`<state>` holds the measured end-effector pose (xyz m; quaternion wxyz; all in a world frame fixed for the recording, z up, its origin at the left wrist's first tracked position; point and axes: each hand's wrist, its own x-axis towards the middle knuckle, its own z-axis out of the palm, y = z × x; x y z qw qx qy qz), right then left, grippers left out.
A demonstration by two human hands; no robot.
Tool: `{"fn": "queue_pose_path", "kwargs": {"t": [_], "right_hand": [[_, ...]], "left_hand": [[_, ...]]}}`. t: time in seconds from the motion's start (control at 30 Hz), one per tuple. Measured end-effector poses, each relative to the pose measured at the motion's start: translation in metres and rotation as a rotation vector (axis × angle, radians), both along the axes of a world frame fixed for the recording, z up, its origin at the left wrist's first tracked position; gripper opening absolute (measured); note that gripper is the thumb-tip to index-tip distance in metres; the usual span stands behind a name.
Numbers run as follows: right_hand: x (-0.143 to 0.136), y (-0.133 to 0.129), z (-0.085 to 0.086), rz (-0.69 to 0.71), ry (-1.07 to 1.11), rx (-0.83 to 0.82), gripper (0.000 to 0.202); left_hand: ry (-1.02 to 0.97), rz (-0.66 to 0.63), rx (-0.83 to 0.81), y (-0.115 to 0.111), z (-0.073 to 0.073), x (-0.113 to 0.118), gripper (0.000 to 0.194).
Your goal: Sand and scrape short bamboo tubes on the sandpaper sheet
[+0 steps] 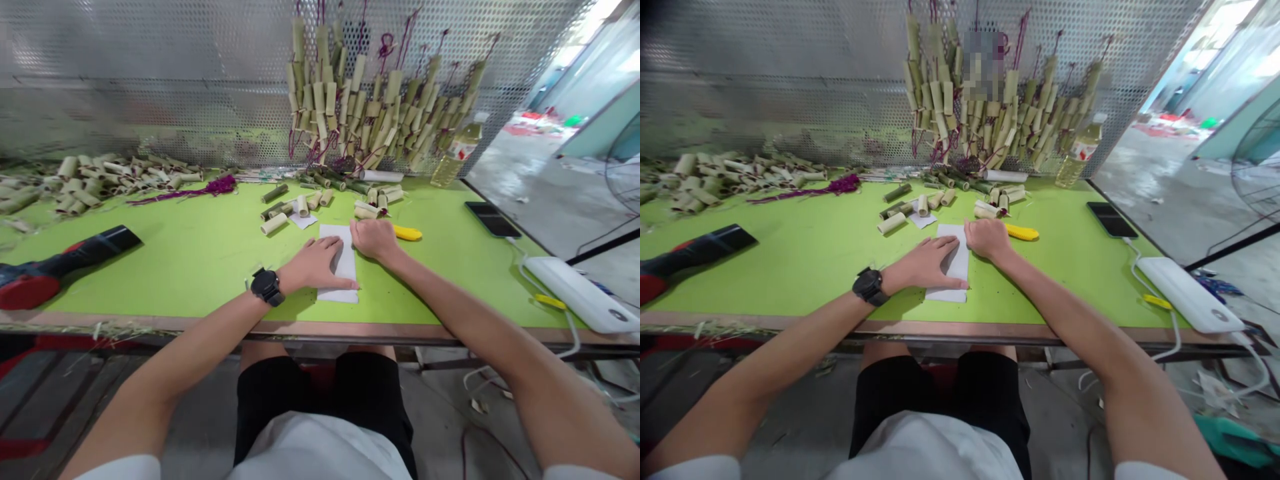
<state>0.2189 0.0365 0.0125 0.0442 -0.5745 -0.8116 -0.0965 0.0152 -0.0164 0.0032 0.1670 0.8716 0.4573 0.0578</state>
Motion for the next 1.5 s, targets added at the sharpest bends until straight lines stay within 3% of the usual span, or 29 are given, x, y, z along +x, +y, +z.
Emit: {"fn": "queue_pose_path", "kwargs": {"t": [0.23,0.5,0.7,0.87,1.0,1.5], "right_hand": [[0.011,0.004,0.005,0.104,-0.033,-0.112,0.076],[0.008,0.009,0.005,0.018,0.007,-0.058,0.077],[0.007,-0.014,0.005,0.047,0.012,-0.019,0.067],[0.006,-0.031,0.011,0.086,-0.046,-0.115,0.066],[0.003,-0.024,0.013,-0.006,-0.094,-0.1,0.076],[0.001,-0.012,0.005,-0.029,-0.008,-0.074,0.076]], "left_hand": [[0.003,0.008,-0.019,0.0,0.003,0.001,0.14],[-0.001,-0.002,-0.005,0.001,0.0,0.0,0.136],[-0.007,0.006,0.0,0.001,0.0,0.0,0.131],[-0.041,-0.011,0.009,0.001,-0.003,-0.001,0.127],[-0.034,-0.008,0.004,0.001,-0.002,-0.001,0.126],[-0.012,0.007,0.011,0.002,-0.002,0.0,0.134]]}}
